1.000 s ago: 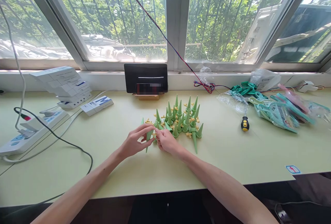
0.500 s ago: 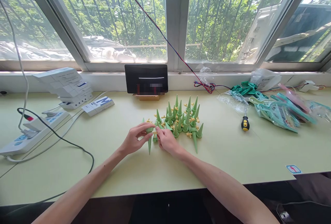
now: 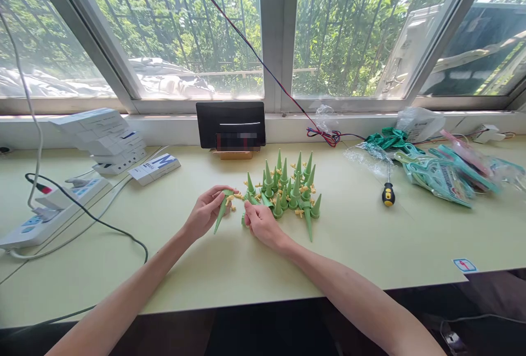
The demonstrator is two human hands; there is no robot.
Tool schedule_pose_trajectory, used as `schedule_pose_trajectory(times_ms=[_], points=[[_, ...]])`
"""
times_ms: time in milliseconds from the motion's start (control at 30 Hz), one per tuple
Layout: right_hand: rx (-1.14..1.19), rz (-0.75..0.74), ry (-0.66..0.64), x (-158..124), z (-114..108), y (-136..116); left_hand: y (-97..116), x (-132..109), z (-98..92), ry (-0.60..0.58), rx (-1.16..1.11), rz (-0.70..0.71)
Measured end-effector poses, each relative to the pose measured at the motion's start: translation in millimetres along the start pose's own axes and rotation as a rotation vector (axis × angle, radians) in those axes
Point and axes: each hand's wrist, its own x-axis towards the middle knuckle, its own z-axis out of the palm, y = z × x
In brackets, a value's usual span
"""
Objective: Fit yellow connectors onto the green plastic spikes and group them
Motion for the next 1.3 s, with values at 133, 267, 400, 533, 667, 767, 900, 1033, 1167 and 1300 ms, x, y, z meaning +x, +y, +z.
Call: schedule_pose_trajectory(times_ms=[133,267,400,533,667,767,900,1033,1167,1300], points=[[-0.140,-0.094,0.020,-1.8,1.7,-1.7,0.4,1.8,-0.4,0.020,-0.049,-0.022],[-0.270,-0.203,-0.001,-5.3,3.2,-4.0,-0.5,2.3,1.1,0.028,-0.058,-0.024],[-0.377,-0.243,-0.074,-8.4,3.9,-2.6,-0.2,3.9,-1.4,0.089,-0.015,-0.018],[-0.452,-0.291,-0.128,-10.4,4.3,-1.8,-1.1,3.6,-3.8,0.194,0.168,0.055],[-0.523,-0.342,-0.167,-13.7,5.6,-3.9,-5.4,0.9,-0.5,0.290,0.479,0.207],[-0.553,-0.367,-0.209,-17.3,8.3,-5.8,-11.5,-0.2,2.5,0.293,0.675,0.330],[-0.592,-0.385,-0.247,-21.0,12.1,-7.2,-20.5,0.4,2.1,0.310,0.816,0.359],[-0.596,-0.418,-0.254,-21.7,13.5,-7.3,-26.0,1.4,-0.3,0.346,0.899,0.400],[-0.597,-0.435,-0.236,-21.1,13.1,-6.0,-27.7,1.8,-0.2,0.332,0.967,0.457],[-0.617,-0.431,-0.229,-20.9,13.0,-5.0,-29.6,1.4,1.6,0.285,0.992,0.475]])
